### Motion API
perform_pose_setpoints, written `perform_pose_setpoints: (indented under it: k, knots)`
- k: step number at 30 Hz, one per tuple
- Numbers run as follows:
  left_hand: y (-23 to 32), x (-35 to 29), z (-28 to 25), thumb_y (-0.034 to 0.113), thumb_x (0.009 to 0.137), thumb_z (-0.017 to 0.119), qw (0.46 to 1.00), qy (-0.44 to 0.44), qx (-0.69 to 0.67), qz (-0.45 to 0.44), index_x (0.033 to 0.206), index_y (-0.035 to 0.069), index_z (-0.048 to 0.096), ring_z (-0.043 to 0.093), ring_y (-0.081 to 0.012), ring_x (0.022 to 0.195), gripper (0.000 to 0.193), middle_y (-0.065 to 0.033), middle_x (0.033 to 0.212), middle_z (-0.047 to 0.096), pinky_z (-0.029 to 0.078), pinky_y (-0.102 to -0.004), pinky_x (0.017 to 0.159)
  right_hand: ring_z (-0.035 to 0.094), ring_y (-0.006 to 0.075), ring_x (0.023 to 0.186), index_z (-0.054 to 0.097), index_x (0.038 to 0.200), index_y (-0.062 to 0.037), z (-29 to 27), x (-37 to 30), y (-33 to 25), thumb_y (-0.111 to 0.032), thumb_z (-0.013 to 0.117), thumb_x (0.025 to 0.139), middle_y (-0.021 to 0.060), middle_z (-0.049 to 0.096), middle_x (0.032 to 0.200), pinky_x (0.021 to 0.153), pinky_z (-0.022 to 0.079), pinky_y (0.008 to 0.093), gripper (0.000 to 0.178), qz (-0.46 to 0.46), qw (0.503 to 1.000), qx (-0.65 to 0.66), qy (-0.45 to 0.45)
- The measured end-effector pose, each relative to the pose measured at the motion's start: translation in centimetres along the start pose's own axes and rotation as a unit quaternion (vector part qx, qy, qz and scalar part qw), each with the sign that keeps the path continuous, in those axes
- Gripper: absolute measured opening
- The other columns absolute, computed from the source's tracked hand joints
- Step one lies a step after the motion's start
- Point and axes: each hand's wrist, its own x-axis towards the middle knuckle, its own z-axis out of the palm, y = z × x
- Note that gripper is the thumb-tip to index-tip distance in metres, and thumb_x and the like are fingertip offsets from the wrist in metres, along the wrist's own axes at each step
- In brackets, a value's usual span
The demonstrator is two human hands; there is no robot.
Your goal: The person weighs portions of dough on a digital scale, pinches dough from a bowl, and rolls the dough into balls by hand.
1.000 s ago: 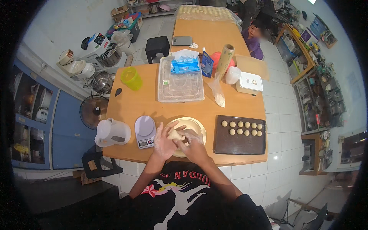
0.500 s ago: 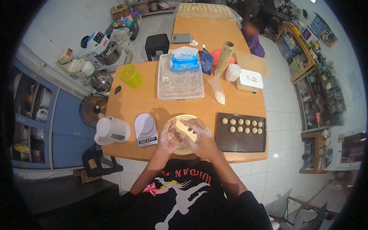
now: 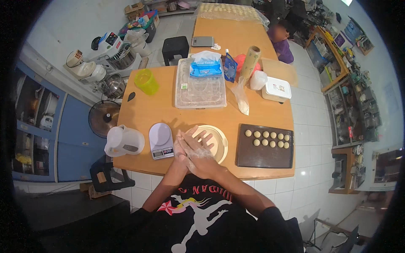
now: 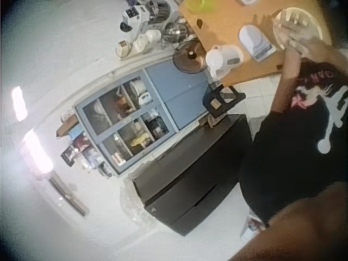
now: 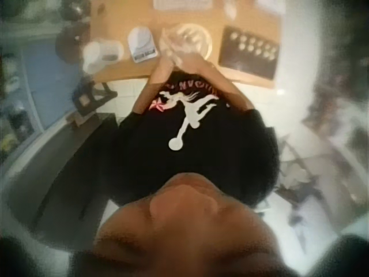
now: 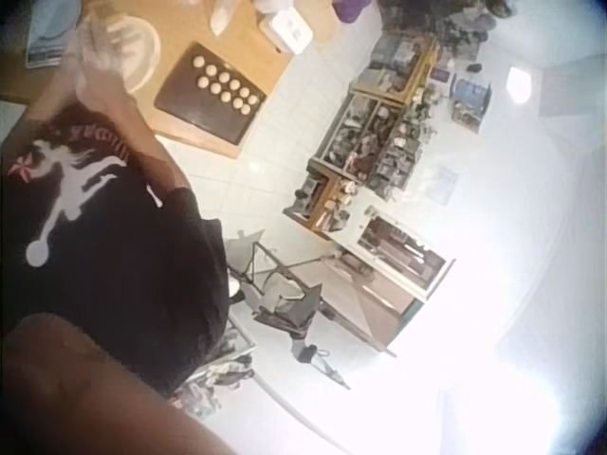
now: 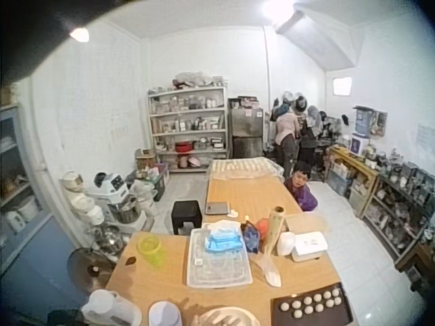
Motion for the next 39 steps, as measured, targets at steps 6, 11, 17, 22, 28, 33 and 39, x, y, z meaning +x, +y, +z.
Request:
perform_pose_setpoints:
  k: [6,11,17,22,28,33,39]
  knots:
    - [-2.3,-2.5,4.3,0.072,0.088,0.032,0.994,0.012,-0.006,-0.108,0.149,0.012,0.022,0.033,-0.0311,0.137,0.086,-0.0152,0.152,0.028,0.024,-0.049,0.112,0.029,0.0383,0.138,0.045,0.135,0.0,-0.3,0.6,3.0,-0.031,0.049,0.091,0.0226,0.035,0.146,0.11,0.018,0.0606,0.054,0.141,0.988,0.004,0.063]
    - [-1.0,-0.3,3.0,0.075,0.086,0.027,0.89,-0.366,-0.268,0.035,0.149,0.009,0.023,0.032,-0.0311,0.138,0.091,-0.0177,0.15,0.03,0.023,-0.0503,0.113,0.032,0.0383,0.137,0.042,0.137,-0.0005,-0.4,0.4,-0.7,-0.036,0.044,0.094,0.0247,0.037,0.144,0.108,0.018,0.0637,0.056,0.031,0.998,-0.047,-0.004]
    - [-1.9,-2.8,7.7,0.078,0.084,0.024,0.997,0.022,0.04,-0.062,0.149,0.011,0.024,0.03,-0.0311,0.139,0.093,-0.0144,0.15,0.032,0.022,-0.0512,0.113,0.031,0.0395,0.137,0.035,0.141,-0.0004,-1.3,1.1,2.9,-0.039,0.044,0.093,0.0223,0.034,0.147,0.111,0.015,0.0602,0.062,0.166,0.979,-0.1,0.056]
    - [-0.2,-1.9,5.1,0.074,0.087,0.026,0.986,-0.159,-0.01,-0.045,0.15,0.016,0.021,0.028,-0.0319,0.14,0.086,-0.0116,0.153,0.027,0.023,-0.0516,0.113,0.034,0.0387,0.135,0.039,0.138,0.0004,-0.9,0.7,-0.7,-0.039,0.05,0.09,0.0218,0.037,0.145,0.11,0.019,0.0593,0.063,0.041,0.995,-0.091,0.006]
    - [-2.4,-1.4,5.0,0.074,0.087,0.025,0.976,-0.192,-0.097,-0.023,0.152,0.016,0.014,0.021,-0.0298,0.143,0.088,-0.0064,0.157,0.019,0.018,-0.0538,0.114,0.032,0.0406,0.135,0.04,0.138,-0.0005,-0.4,1.4,0.9,-0.041,0.05,0.089,0.023,0.037,0.144,0.111,0.019,0.0553,0.064,0.078,0.993,-0.083,0.024]
    - [0.5,-1.5,7.7,0.076,0.086,0.026,0.968,-0.126,-0.212,-0.041,0.152,0.018,0.016,0.024,-0.0315,0.141,0.089,-0.0041,0.155,0.025,0.019,-0.0485,0.115,0.027,0.0402,0.139,0.035,0.143,-0.0022,-0.7,-0.9,0.7,-0.046,0.046,0.091,0.0232,0.032,0.148,0.111,0.012,0.0593,0.069,0.06,0.982,-0.179,-0.013]
    - [-3.2,-2.1,3.5,0.073,0.087,0.031,0.989,-0.039,-0.108,-0.097,0.15,0.026,0.023,0.031,-0.0367,0.137,0.079,-0.0093,0.153,0.027,0.022,-0.0508,0.113,0.025,0.0403,0.14,0.036,0.143,-0.0035,1.3,1.1,1.0,-0.043,0.047,0.091,0.0226,0.034,0.147,0.111,0.014,0.0604,0.067,0.107,0.993,-0.015,0.049]
